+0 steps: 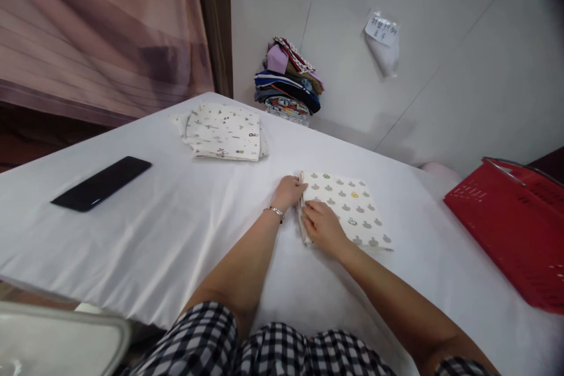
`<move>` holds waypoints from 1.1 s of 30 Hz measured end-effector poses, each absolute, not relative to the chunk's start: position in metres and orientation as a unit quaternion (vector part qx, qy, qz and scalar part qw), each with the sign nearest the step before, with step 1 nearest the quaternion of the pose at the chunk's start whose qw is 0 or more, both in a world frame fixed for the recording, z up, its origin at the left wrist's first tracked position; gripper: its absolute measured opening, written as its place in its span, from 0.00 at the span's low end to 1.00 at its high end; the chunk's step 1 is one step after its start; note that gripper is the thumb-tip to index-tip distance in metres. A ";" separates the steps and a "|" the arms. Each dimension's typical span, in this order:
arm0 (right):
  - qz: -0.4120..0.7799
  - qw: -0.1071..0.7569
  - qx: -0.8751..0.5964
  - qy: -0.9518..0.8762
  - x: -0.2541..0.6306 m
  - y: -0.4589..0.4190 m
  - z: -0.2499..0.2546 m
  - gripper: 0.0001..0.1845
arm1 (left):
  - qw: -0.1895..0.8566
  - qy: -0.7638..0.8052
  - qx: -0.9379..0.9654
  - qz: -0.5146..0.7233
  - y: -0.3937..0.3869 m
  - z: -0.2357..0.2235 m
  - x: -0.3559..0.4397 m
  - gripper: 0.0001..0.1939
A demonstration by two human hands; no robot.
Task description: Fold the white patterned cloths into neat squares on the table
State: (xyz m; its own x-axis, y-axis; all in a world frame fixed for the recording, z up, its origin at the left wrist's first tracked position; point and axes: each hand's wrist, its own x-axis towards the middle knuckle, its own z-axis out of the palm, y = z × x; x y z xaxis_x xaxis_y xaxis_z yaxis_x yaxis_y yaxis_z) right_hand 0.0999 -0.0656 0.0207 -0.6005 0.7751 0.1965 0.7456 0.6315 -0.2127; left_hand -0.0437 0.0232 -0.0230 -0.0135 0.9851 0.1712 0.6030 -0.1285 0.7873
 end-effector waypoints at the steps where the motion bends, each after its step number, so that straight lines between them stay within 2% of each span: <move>1: 0.048 0.130 -0.428 -0.893 0.100 -0.071 0.019 0.13 | 0.256 0.611 0.653 0.367 0.024 -0.023 -0.044 0.18; 7: 0.010 0.083 -0.422 -0.903 0.095 -0.099 0.002 0.21 | 0.239 0.622 0.662 0.344 0.023 -0.019 -0.043 0.19; 12: -0.014 0.091 -0.420 -0.903 0.090 -0.108 -0.012 0.25 | 0.210 0.630 0.664 0.345 0.021 -0.019 -0.041 0.18; 20: 0.001 0.097 -0.409 -0.907 0.092 -0.109 -0.007 0.29 | 0.112 0.657 0.648 0.367 0.010 -0.015 -0.034 0.08; 25: 0.001 0.086 -0.404 -0.911 0.089 -0.108 0.002 0.28 | 0.047 0.604 0.717 0.345 -0.002 0.000 -0.016 0.20; 30: 0.017 0.097 -0.380 -0.920 0.093 -0.115 0.008 0.27 | 0.165 0.558 0.786 0.210 0.002 -0.009 -0.012 0.26; 33: 0.069 0.081 -0.277 -0.955 0.104 -0.130 0.013 0.24 | 0.190 0.567 0.782 0.179 0.005 -0.017 -0.016 0.29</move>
